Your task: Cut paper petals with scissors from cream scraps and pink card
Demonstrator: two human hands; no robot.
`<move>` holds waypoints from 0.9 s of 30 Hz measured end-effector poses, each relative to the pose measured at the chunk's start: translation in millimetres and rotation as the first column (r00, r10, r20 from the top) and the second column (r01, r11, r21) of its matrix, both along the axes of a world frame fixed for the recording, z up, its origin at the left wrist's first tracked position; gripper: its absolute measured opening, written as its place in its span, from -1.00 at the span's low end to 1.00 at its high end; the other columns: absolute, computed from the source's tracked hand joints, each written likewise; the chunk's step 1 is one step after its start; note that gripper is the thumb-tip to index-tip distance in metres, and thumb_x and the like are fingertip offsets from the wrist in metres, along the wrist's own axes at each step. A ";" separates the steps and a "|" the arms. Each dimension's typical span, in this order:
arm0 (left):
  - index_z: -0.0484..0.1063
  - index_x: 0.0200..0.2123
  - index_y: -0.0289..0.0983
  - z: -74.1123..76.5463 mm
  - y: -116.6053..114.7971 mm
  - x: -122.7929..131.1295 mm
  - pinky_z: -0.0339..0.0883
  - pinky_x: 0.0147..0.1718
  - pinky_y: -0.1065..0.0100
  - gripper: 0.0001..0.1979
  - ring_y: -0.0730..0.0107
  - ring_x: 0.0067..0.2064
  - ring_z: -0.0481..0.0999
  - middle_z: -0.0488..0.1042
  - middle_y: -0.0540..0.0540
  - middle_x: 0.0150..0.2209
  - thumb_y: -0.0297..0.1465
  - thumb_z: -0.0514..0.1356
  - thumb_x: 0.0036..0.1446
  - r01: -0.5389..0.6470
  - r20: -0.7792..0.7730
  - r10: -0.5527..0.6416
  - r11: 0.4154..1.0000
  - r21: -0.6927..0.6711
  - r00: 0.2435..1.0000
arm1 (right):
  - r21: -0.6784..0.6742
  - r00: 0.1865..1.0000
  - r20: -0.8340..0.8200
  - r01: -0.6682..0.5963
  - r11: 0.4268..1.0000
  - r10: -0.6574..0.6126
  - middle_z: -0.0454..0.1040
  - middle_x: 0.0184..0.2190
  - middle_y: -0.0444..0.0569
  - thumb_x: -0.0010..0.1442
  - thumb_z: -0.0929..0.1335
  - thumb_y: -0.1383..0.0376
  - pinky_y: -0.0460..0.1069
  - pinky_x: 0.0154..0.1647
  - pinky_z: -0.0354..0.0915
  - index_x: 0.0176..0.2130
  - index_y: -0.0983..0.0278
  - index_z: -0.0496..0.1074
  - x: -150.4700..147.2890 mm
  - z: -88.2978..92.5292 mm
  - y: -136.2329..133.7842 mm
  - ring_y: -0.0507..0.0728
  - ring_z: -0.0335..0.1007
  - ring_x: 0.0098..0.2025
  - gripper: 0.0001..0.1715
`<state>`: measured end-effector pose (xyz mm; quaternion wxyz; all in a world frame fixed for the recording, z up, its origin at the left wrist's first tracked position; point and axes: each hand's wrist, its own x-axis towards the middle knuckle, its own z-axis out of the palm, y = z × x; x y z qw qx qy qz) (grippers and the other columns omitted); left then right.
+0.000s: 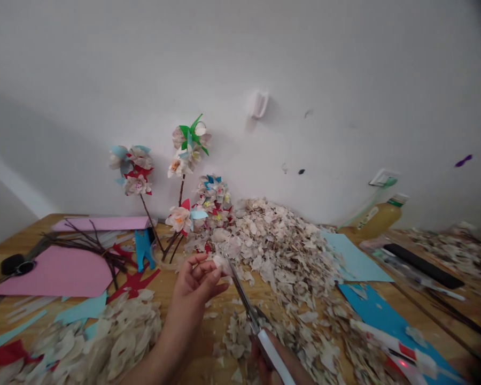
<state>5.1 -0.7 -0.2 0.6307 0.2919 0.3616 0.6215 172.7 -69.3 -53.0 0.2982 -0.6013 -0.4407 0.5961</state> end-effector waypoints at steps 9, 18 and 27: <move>0.28 -0.31 -0.23 -1.3 -0.2 2.3 0.41 -0.44 0.41 -0.61 0.47 -0.41 0.46 0.41 0.08 -0.45 -0.43 0.35 -0.25 -0.032 0.006 0.032 0.999 -0.015 0.999 | 0.095 0.996 0.080 -0.053 0.994 0.046 0.29 -0.59 -0.17 -0.12 0.34 -0.08 -0.07 -0.45 0.23 -0.42 0.22 0.37 -1.7 -3.3 -1.3 0.06 0.29 -0.50 -0.56; 0.26 -0.29 -0.22 -3.7 0.4 2.2 0.41 -0.46 0.42 -0.63 0.50 -0.40 0.44 0.39 0.09 -0.44 -0.42 0.33 -0.20 -0.044 0.010 0.044 0.999 -0.006 0.999 | 0.141 0.986 0.127 -0.124 0.982 0.107 0.30 -0.57 -0.17 -0.16 0.38 -0.03 -0.02 -0.36 0.23 -0.35 0.19 0.38 1.1 0.5 -2.8 0.10 0.29 -0.46 -0.57; 0.24 -0.31 -0.22 -6.4 -1.6 6.9 0.40 -0.48 0.40 -0.63 0.45 -0.40 0.46 0.39 0.07 -0.42 -0.42 0.33 -0.20 -0.037 0.020 0.037 0.999 -0.010 0.999 | 0.130 0.983 0.155 -0.119 0.984 0.099 0.37 -0.51 -0.11 -0.09 0.34 -0.02 0.00 -0.34 0.23 -0.19 0.15 0.38 1.2 -2.3 -3.2 0.16 0.33 -0.41 -0.52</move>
